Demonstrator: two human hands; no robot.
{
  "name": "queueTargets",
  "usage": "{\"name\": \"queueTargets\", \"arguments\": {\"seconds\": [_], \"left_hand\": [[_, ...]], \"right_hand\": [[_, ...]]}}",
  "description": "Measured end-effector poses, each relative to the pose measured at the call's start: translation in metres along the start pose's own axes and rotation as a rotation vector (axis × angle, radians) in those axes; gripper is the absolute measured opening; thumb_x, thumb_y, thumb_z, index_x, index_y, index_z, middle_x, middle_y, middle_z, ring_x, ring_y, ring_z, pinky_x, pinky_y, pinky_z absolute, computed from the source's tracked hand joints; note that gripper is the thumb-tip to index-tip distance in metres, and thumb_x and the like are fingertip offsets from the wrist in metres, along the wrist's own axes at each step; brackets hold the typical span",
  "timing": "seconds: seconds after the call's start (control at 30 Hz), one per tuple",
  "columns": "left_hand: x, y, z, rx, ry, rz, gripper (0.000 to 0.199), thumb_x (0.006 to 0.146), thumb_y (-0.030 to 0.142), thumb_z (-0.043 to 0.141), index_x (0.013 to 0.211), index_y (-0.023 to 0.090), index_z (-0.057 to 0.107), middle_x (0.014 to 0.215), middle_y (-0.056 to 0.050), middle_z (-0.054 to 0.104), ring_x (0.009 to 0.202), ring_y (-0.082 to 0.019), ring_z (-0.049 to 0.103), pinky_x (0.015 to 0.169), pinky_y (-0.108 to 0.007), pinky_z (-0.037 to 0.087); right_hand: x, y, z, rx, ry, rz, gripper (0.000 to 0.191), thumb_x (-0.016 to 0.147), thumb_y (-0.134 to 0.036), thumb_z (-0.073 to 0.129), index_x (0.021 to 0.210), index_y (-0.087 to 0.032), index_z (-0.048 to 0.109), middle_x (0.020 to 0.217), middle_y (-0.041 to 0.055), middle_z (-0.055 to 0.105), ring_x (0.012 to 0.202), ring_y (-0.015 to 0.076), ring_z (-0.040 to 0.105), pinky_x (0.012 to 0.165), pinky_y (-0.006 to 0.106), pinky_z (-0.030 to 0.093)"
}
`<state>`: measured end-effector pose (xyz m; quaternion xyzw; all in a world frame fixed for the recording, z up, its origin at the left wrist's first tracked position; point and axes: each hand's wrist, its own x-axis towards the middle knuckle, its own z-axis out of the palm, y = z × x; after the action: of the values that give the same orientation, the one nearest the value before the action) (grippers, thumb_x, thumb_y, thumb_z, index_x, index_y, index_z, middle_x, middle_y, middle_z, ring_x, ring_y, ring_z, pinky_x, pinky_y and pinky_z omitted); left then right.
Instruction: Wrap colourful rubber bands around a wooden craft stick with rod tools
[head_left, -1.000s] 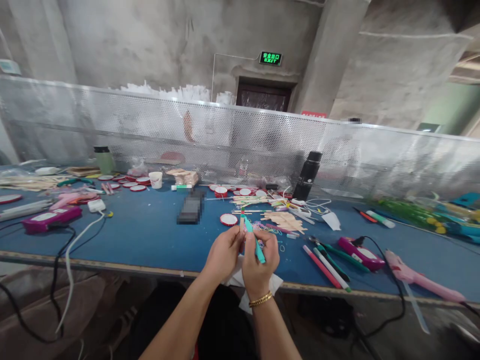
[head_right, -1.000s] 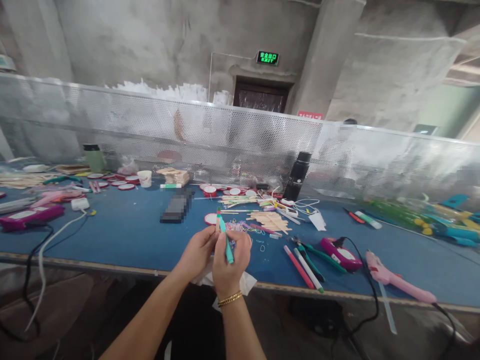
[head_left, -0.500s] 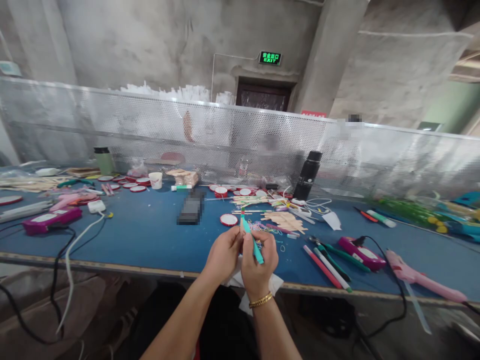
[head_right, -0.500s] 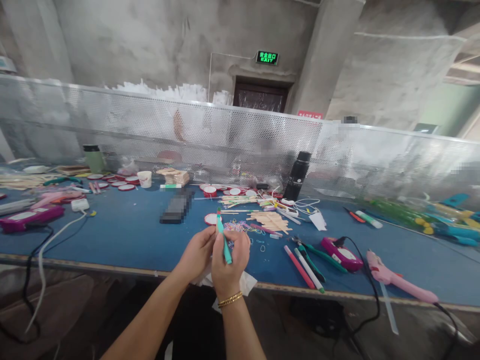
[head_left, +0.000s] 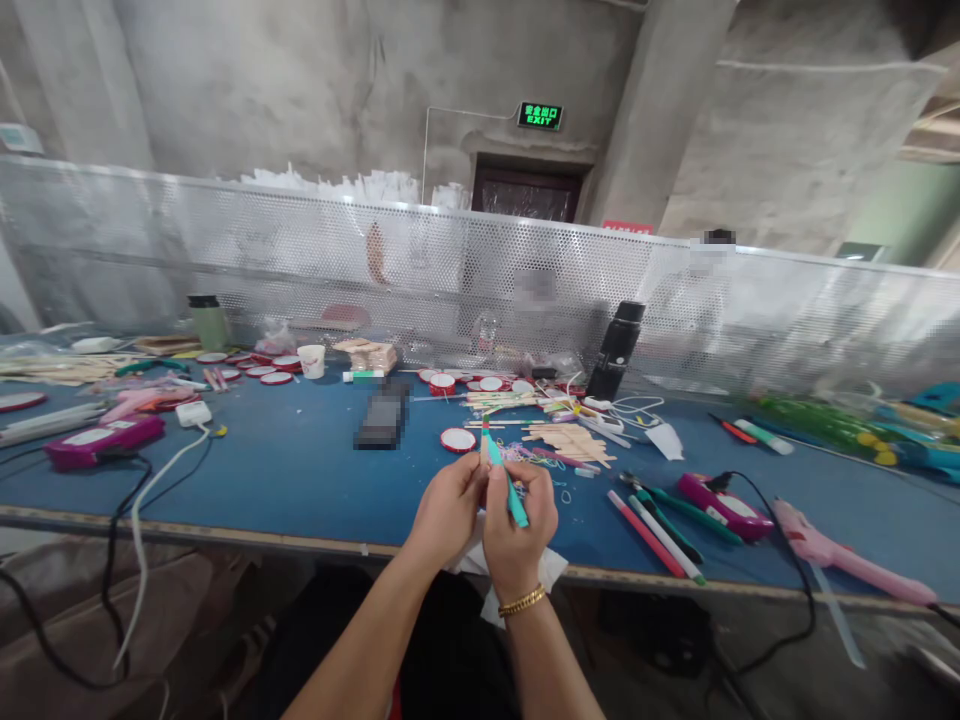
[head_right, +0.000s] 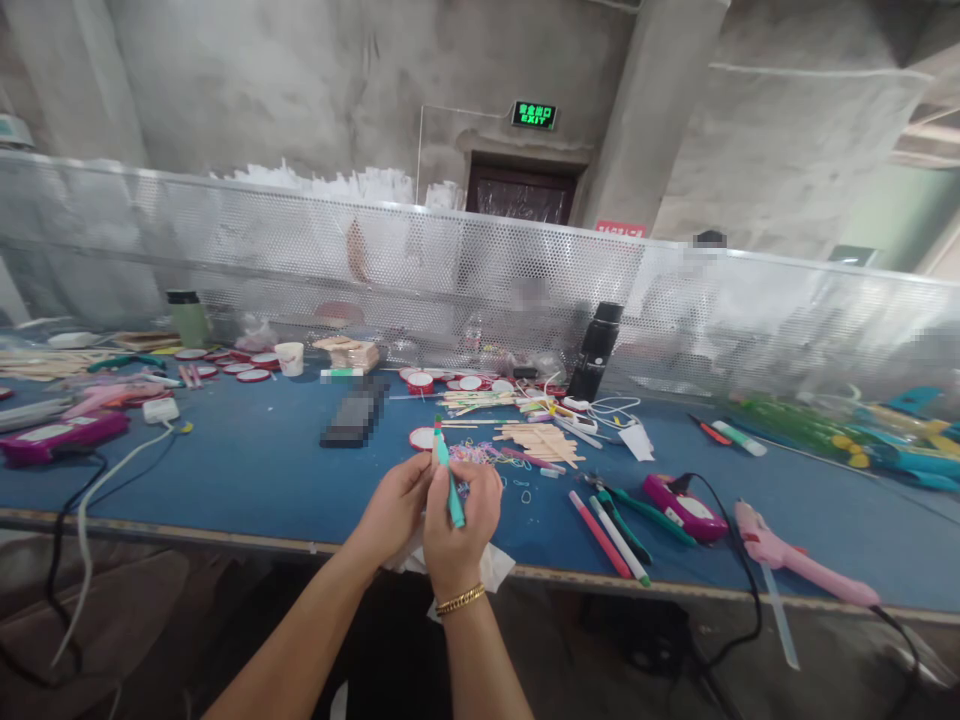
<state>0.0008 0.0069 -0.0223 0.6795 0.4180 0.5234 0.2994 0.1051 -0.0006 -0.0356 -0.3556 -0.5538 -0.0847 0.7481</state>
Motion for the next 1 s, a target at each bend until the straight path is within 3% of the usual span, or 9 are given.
{"name": "queueTargets", "arguments": {"seconds": [0.43,0.63,1.0], "left_hand": [[-0.0002,-0.0015,-0.0002,0.018,-0.006,0.026,0.033,0.104,0.044,0.049,0.089,0.02,0.065,0.086,-0.002,0.071,0.078,-0.018,0.059,0.072,-0.026,0.045],[-0.0004,0.0013,-0.0008,0.09,0.007,-0.012,0.04,0.105,0.048,0.047,0.077,0.021,0.056,0.069,0.002,0.057,0.065,-0.015,0.049,0.064,-0.026,0.038],[-0.0009,0.0031,-0.0011,0.059,0.007,0.01,0.04,0.104,0.049,0.048,0.078,0.02,0.06,0.073,0.0,0.061,0.072,-0.017,0.055,0.071,-0.027,0.044]], "right_hand": [[-0.0009,0.0007,0.0017,0.011,-0.003,-0.029,0.008,0.102,-0.028,0.063,0.097,-0.021,0.064,0.089,0.0022,0.071,0.083,0.0176,0.068,0.082,0.035,0.054],[-0.0014,0.002,0.0018,-0.027,0.058,0.02,0.012,0.102,-0.03,0.062,0.095,-0.021,0.065,0.087,0.0026,0.07,0.081,0.0179,0.067,0.078,0.033,0.052],[-0.001,0.0008,0.0011,0.008,0.014,-0.003,0.01,0.101,-0.028,0.063,0.095,-0.021,0.064,0.087,0.0023,0.07,0.082,0.018,0.067,0.079,0.033,0.053]]}}
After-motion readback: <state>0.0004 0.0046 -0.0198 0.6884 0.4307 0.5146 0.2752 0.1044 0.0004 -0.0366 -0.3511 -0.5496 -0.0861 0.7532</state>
